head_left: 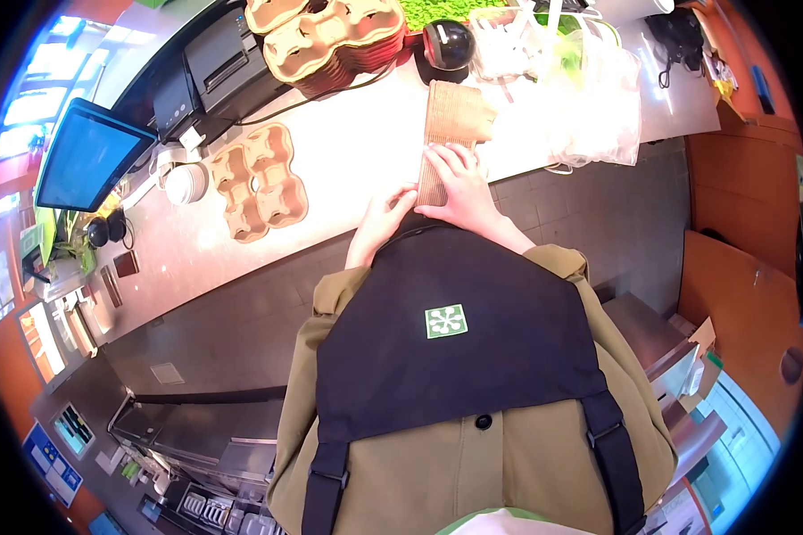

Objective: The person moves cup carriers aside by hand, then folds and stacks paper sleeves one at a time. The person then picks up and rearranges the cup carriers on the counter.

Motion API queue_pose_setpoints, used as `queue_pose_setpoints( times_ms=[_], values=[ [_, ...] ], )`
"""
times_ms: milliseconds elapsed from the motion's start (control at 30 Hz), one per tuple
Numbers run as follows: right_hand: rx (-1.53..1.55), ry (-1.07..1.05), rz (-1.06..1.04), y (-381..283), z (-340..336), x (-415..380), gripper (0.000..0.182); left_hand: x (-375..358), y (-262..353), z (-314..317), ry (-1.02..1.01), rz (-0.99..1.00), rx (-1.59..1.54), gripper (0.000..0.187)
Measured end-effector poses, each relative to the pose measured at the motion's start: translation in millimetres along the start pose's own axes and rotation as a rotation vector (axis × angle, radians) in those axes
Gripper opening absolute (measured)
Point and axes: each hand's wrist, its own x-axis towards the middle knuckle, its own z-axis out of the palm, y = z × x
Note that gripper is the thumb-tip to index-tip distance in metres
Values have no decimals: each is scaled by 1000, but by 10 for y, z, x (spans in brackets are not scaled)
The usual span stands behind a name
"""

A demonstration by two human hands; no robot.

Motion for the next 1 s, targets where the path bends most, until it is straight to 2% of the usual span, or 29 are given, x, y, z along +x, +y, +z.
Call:
queue_pose_setpoints(
  times_ms=[133, 233, 433, 500, 533, 567, 667, 700, 900, 1000],
  values=[
    [8, 9, 1, 6, 7, -6, 93, -38, 56, -5, -35, 9, -48, 22],
    [15, 7, 0, 15, 9, -4, 92, -30, 41, 3, -14, 134, 87, 21],
    [12, -7, -8, 39, 6, -7, 94, -64, -15, 181, 210, 296, 319, 15],
    [24, -8, 2, 16, -1, -9, 94, -52, -45, 133, 324, 320, 496, 13],
    [40, -15, -12, 20, 2, -13, 94, -63, -65, 89, 381, 328, 586, 12],
    [54, -20, -25, 37, -1, -19, 94, -82, -79, 13, 456, 221, 711, 8],
    [36, -25, -48, 9, -51, -4, 94, -65, -140, 13, 596, 378, 847, 7],
    [22, -23, -56, -10, -63, 15, 94, -74, -104, 32, 618, 363, 882, 7],
    [23, 41, -42, -94, -17, 48, 92, 116, 461, 184, 556, 274, 674, 17],
    [24, 40, -50, -92, -16, 48, 91, 543, 442, 117, 466, 208, 725, 25]
  ],
)
